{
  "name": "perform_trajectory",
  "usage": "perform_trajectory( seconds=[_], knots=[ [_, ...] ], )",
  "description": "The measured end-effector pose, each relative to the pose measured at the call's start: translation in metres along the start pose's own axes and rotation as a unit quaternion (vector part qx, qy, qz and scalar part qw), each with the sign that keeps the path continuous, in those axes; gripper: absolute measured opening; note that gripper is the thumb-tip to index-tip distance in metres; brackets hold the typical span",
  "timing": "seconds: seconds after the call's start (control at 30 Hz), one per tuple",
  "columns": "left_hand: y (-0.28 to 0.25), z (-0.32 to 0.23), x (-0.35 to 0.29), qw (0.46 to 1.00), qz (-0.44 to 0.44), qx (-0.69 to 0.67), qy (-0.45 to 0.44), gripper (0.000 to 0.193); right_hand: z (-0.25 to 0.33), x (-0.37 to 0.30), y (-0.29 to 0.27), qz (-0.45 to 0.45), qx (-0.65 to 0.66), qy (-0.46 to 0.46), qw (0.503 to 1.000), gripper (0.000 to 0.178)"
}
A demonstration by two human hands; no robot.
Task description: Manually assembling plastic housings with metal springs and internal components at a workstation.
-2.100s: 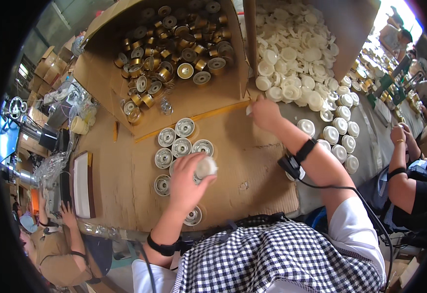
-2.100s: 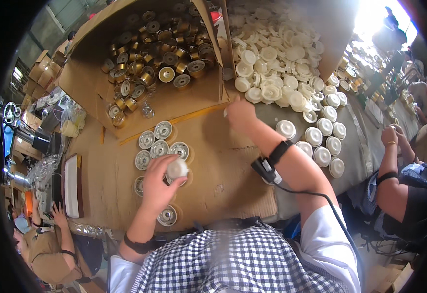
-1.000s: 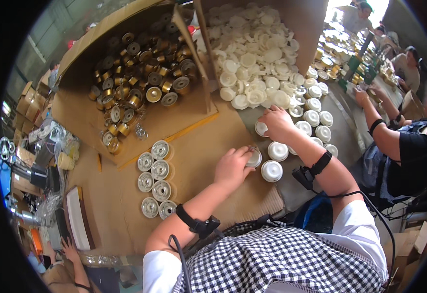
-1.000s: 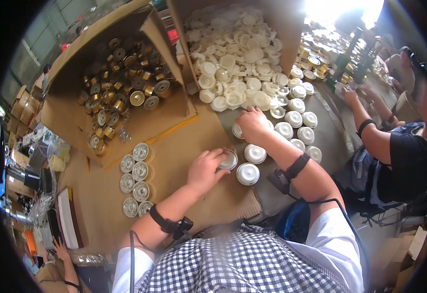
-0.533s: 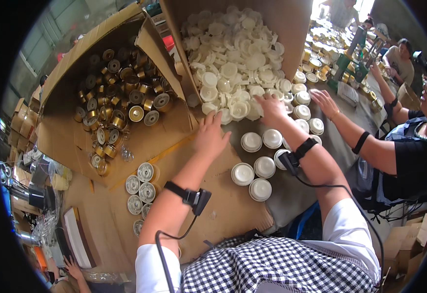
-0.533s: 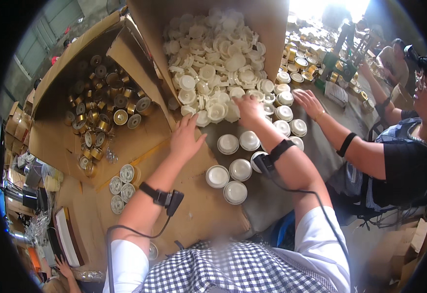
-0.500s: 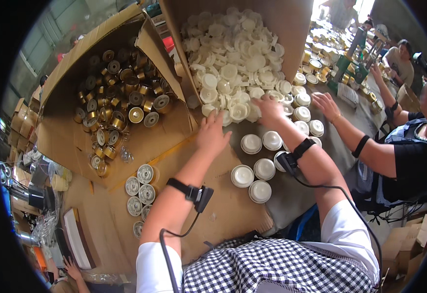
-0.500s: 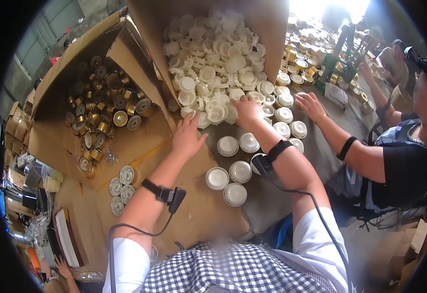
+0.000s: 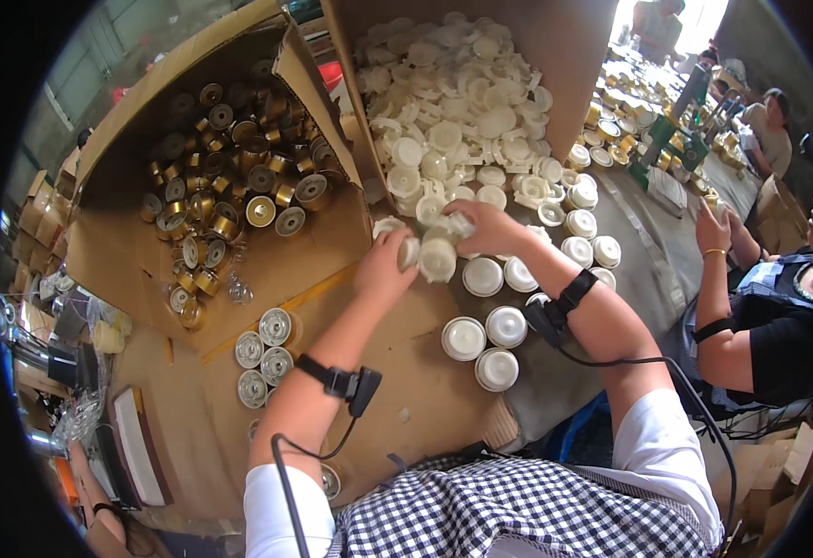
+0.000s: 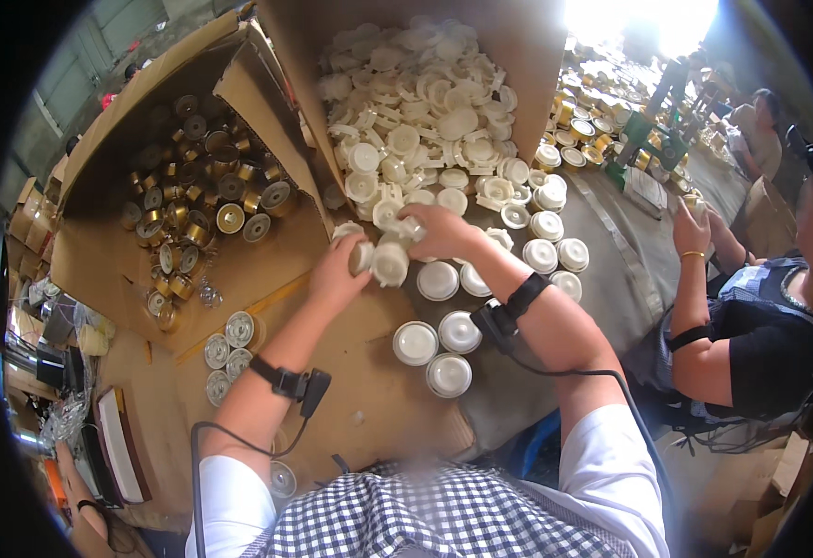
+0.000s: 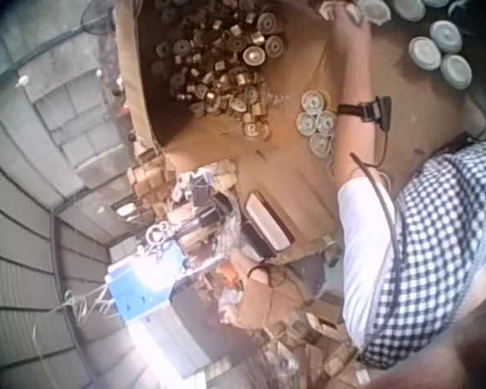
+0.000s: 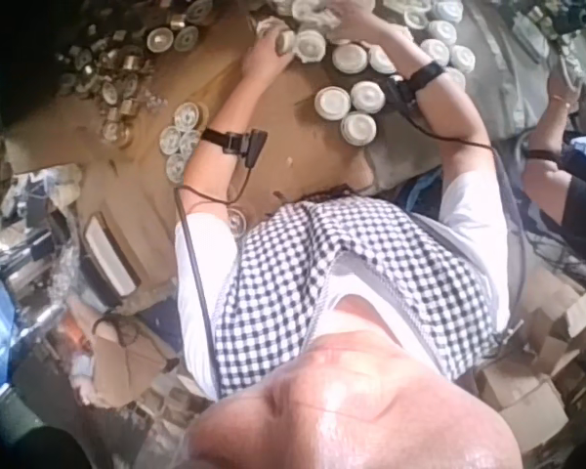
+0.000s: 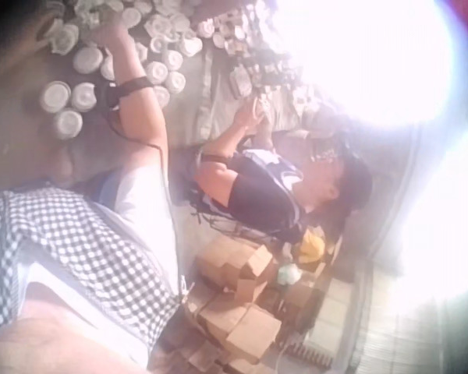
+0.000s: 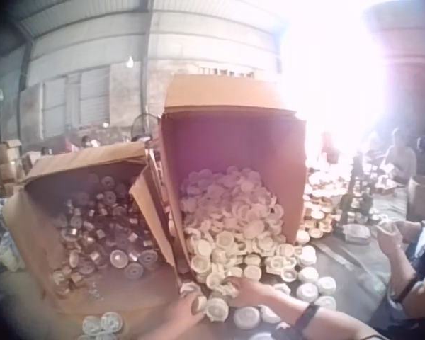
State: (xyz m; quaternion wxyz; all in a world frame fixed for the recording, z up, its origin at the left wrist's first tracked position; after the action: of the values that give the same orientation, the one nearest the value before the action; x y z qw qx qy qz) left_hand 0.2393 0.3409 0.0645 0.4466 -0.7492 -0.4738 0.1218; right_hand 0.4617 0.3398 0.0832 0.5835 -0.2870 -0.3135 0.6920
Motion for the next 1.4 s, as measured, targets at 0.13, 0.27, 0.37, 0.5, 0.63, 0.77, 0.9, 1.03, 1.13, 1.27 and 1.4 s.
perform_trajectory(
  seconds=[0.13,0.27,0.37,0.5,0.63,0.77,0.9,1.03,1.13,1.27,1.4],
  knots=[
    [-0.042,0.003,-0.053,0.999,0.009,0.03,-0.019,0.065,0.059,0.001,0.044,0.049,0.002,-0.065,0.997,0.069],
    [-0.071,0.009,-0.093,0.992,0.004,0.069,-0.102,0.065,0.074,0.002,0.085,0.078,0.039,-0.077,0.993,0.067],
    [-0.085,0.002,-0.124,0.99,-0.002,0.13,-0.052,0.064,0.086,-0.002,0.093,0.056,0.038,-0.04,0.997,0.055],
    [-0.09,-0.009,-0.153,0.987,0.02,0.148,-0.059,0.064,0.085,-0.013,0.085,-0.078,0.131,-0.034,0.988,0.041],
    [-0.07,-0.008,-0.195,0.92,0.111,-0.3,-0.225,0.056,0.104,-0.025,0.078,-0.015,0.385,0.094,0.918,0.039],
    [-0.049,-0.037,-0.246,0.657,0.163,-0.697,-0.235,0.055,0.118,-0.032,0.116,0.241,0.581,0.123,0.768,0.045],
    [-0.073,-0.052,-0.273,0.553,0.106,-0.791,-0.237,0.061,0.168,-0.02,0.151,0.138,0.362,-0.032,0.921,0.038],
    [-0.11,-0.03,-0.28,0.596,-0.018,-0.772,-0.221,0.059,0.227,-0.005,0.177,-0.076,0.097,-0.288,0.95,0.045],
    [-0.144,-0.002,-0.285,0.724,-0.143,-0.652,-0.175,0.05,0.25,0.006,0.204,-0.065,0.018,-0.324,0.944,0.05],
    [-0.163,0.06,-0.291,0.893,-0.276,-0.305,-0.18,0.054,0.244,0.011,0.247,0.012,-0.09,-0.294,0.952,0.051],
    [-0.168,0.063,-0.261,0.967,-0.225,0.025,-0.113,0.057,0.234,0.008,0.247,-0.025,-0.114,-0.284,0.952,0.052]
  ],
)
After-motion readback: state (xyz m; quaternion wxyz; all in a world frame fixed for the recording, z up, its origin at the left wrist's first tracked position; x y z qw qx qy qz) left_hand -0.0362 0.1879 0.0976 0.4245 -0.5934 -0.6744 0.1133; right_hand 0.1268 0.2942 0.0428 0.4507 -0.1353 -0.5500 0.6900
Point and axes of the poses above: each hand's wrist, its own x-axis towards the middle knuckle, its own y-axis out of the palm, z = x × y, the point moved 5 cm from there along x, towards the middle knuckle, and after that the axes turned 6 degrees about y, right-handed, at the moved point
